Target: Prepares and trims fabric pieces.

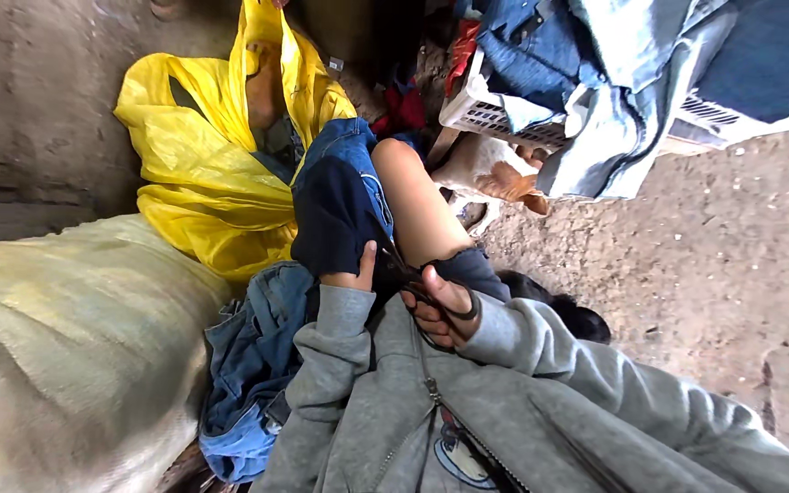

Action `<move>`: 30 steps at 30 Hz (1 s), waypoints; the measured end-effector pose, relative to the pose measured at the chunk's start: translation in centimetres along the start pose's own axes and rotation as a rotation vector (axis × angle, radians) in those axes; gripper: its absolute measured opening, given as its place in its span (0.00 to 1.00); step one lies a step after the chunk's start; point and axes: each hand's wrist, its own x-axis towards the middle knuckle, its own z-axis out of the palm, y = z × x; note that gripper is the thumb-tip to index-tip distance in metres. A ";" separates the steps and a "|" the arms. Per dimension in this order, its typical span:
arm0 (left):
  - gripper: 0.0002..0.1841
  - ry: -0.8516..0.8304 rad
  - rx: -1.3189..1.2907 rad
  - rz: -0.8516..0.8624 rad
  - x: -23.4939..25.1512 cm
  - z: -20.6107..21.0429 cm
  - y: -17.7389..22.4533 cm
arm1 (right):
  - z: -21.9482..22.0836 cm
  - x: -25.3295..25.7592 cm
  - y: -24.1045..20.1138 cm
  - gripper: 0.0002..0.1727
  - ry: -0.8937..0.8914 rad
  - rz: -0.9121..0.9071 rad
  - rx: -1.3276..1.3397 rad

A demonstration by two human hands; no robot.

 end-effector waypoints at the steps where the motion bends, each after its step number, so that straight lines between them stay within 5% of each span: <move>1: 0.18 0.002 -0.004 0.007 0.0 0.1 -0.1 | 0.1 0.0 0.0 0.24 0.019 0.006 -0.014; 3: 0.18 -0.005 -0.001 0.021 -0.1 0.1 -0.5 | 0.1 0.0 0.1 0.24 0.012 0.001 -0.020; 8: 0.18 -0.045 0.062 0.116 -0.5 0.3 -1.0 | -0.5 0.4 0.4 0.46 -0.044 -0.029 0.101; 14: 0.18 -0.024 0.042 0.107 -0.5 0.7 -0.9 | 0.0 0.2 0.5 0.26 0.062 -0.035 0.040; 17: 0.17 -0.048 -0.056 -0.003 -0.2 0.6 -0.7 | 0.0 0.2 0.4 0.24 0.098 -0.050 -0.007; 22: 0.17 0.060 -0.446 -0.010 1.1 0.9 -1.4 | -2.4 0.0 0.5 0.46 -0.198 -0.110 0.037; 30: 0.18 0.186 -0.520 0.239 2.3 0.8 -2.3 | -4.8 -3.1 1.5 0.41 -0.439 -0.154 0.085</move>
